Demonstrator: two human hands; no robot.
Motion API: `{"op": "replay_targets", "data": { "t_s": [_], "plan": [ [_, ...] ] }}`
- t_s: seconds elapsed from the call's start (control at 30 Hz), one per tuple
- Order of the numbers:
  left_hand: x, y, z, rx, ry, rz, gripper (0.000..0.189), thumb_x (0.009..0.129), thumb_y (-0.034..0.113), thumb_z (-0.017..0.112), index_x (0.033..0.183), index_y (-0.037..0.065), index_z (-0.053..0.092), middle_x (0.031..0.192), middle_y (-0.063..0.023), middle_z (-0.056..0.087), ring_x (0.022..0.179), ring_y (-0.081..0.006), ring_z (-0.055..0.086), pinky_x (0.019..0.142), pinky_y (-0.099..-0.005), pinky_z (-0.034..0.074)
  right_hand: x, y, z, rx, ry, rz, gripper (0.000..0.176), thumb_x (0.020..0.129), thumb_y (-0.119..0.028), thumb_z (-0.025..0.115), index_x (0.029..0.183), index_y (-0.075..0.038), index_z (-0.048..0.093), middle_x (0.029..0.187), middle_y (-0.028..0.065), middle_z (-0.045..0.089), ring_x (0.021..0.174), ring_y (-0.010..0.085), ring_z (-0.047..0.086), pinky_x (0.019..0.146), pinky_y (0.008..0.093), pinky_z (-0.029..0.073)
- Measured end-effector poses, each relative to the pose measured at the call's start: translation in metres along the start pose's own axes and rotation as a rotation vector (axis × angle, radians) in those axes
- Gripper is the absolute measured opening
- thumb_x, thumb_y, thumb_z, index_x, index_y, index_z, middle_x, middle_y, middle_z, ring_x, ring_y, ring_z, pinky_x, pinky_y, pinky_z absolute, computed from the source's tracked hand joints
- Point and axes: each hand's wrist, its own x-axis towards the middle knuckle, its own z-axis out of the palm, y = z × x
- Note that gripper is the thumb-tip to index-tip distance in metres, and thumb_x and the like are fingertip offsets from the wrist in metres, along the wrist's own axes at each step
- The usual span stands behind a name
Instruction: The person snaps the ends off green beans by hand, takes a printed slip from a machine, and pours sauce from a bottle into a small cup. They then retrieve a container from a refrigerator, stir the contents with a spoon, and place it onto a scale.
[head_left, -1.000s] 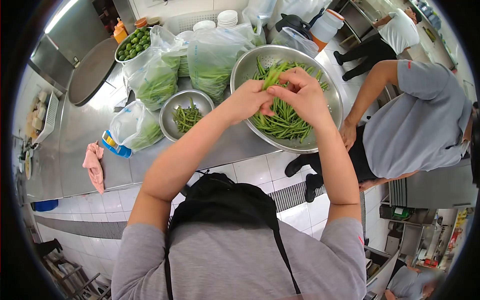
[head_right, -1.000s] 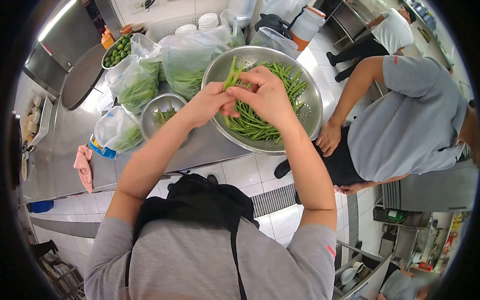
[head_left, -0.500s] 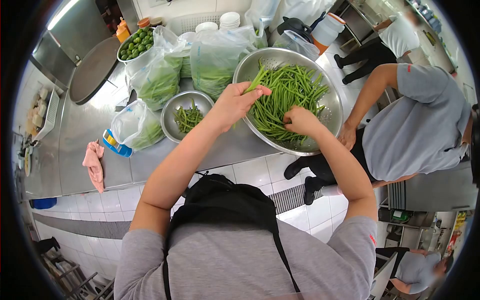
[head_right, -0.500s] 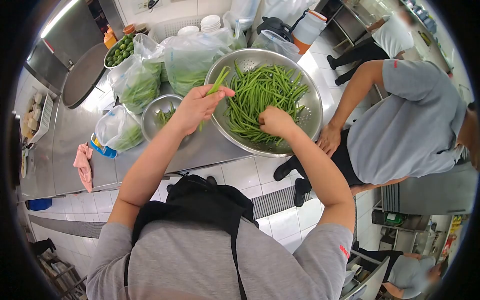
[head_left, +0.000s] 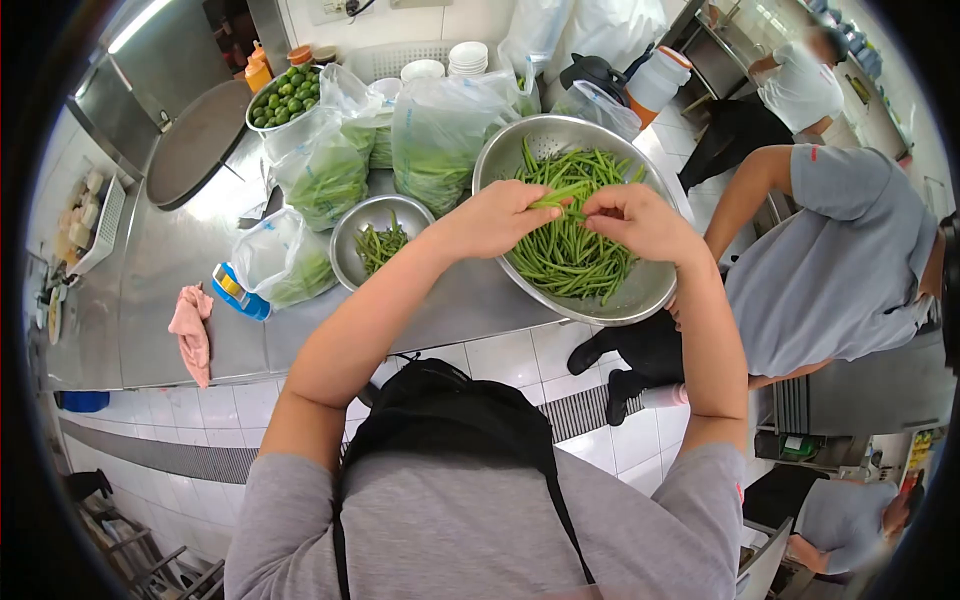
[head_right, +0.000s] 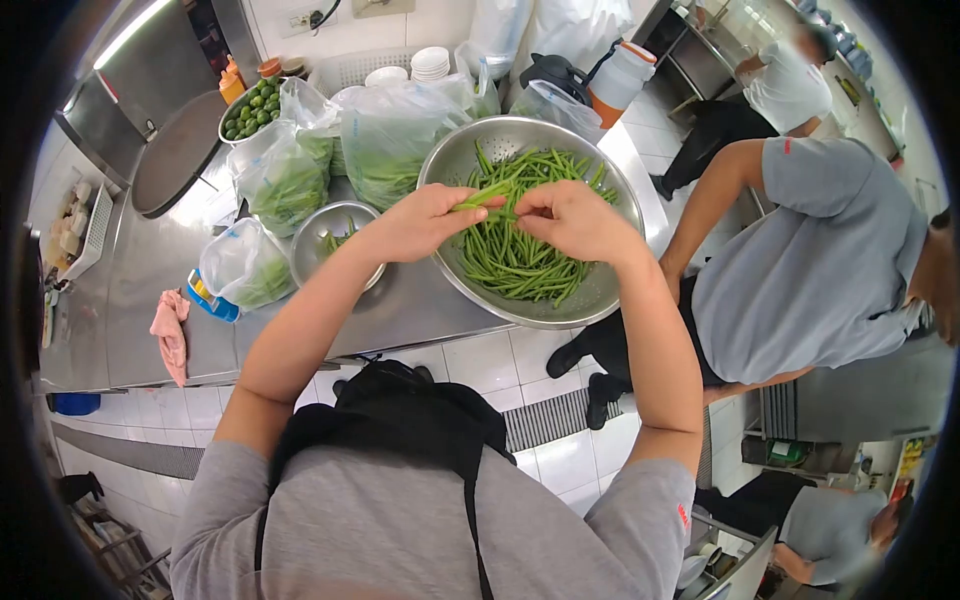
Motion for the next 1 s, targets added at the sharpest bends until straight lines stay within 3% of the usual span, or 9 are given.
{"op": "replay_targets", "data": {
  "t_s": [0.07,0.13,0.2,0.23,0.27,0.33,0.7,0.93,1.0],
  "plan": [
    [-0.005,-0.004,-0.009,-0.047,-0.024,0.06,0.029,0.087,0.021,0.045,0.104,0.001,0.056,0.064,-0.0014,0.055,0.06,-0.0109,0.051,0.06,-0.0243,0.041,0.003,-0.015,-0.005,0.032,0.131,-0.157,0.013,0.073,-0.008,0.057,0.082,0.001,0.059,0.07,0.011,0.058,0.062,0.0196,0.054,0.057,0.0295,0.042],
    [-0.024,0.011,-0.019,-0.425,0.045,-0.262,0.029,0.088,0.024,0.045,0.099,-0.001,0.058,0.061,-0.0011,0.053,0.049,-0.007,0.046,0.049,-0.0211,0.038,0.009,-0.029,-0.002,-0.018,0.185,-0.216,0.013,0.074,-0.009,0.058,0.083,0.0,0.059,0.072,0.0117,0.057,0.064,0.0209,0.055,0.059,0.0296,0.042],
    [-0.046,0.017,-0.026,-0.455,0.141,-0.304,0.029,0.087,0.024,0.046,0.095,-0.001,0.059,0.059,-0.0007,0.053,0.045,-0.0049,0.042,0.044,-0.0196,0.035,0.017,-0.044,0.015,0.005,0.309,-0.329,0.012,0.073,-0.008,0.059,0.083,-0.001,0.06,0.075,0.0114,0.056,0.066,0.0229,0.055,0.06,0.0303,0.043],
    [-0.058,0.017,-0.029,-0.493,0.232,-0.344,0.029,0.087,0.025,0.047,0.092,-0.001,0.06,0.058,-0.0002,0.052,0.04,-0.0028,0.038,0.039,-0.018,0.032,0.022,-0.056,0.033,-0.007,0.562,-0.463,0.011,0.071,-0.005,0.06,0.082,-0.002,0.061,0.078,0.0098,0.055,0.068,0.0239,0.055,0.061,0.0306,0.044],
    [-0.069,0.012,-0.032,-0.483,0.254,-0.354,0.029,0.087,0.025,0.047,0.092,-0.001,0.06,0.058,-0.0002,0.052,0.04,-0.0028,0.038,0.039,-0.018,0.032,0.025,-0.065,0.045,0.005,0.552,-0.485,0.011,0.071,-0.005,0.06,0.082,-0.002,0.061,0.078,0.0098,0.055,0.068,0.0239,0.055,0.061,0.0306,0.044],
    [-0.09,-0.006,-0.032,-0.386,0.43,-0.361,0.028,0.086,0.023,0.048,0.085,-0.001,0.062,0.06,-0.0023,0.056,0.037,-0.0031,0.038,0.036,-0.0197,0.03,0.031,-0.082,0.066,-0.04,0.852,-0.485,0.014,0.068,-0.002,0.063,0.082,-0.004,0.061,0.079,0.0081,0.054,0.071,0.0228,0.054,0.061,0.0305,0.044],
    [-0.166,-0.039,-0.042,-1.017,0.825,-0.453,0.016,0.079,0.016,0.061,0.084,0.001,0.062,0.069,-0.0022,0.058,0.039,-0.0018,0.037,0.033,-0.0158,0.025,0.093,-0.105,0.165,-0.066,0.75,-0.692,0.02,0.06,-0.006,0.069,0.077,-0.008,0.059,0.078,0.0023,0.052,0.071,0.0201,0.051,0.062,0.0325,0.038],
    [-0.182,-0.047,-0.04,-0.998,0.924,-0.495,0.014,0.077,0.016,0.063,0.078,0.002,0.063,0.065,-0.0017,0.057,0.038,-0.0022,0.037,0.034,-0.0168,0.024,0.112,-0.111,0.182,-0.06,0.728,-0.739,0.018,0.061,-0.007,0.069,0.075,-0.01,0.059,0.076,0.0012,0.053,0.071,0.0193,0.051,0.062,0.0315,0.037],
    [-0.185,-0.051,-0.036,-0.719,0.95,-0.55,0.017,0.078,0.016,0.061,0.083,0.001,0.062,0.066,-0.0014,0.057,0.039,-0.001,0.037,0.034,-0.0158,0.023,0.113,-0.111,0.178,-0.042,0.735,-0.738,0.017,0.061,-0.007,0.068,0.075,-0.01,0.059,0.076,0.0008,0.053,0.071,0.0195,0.051,0.063,0.0317,0.037]
  ]
}}
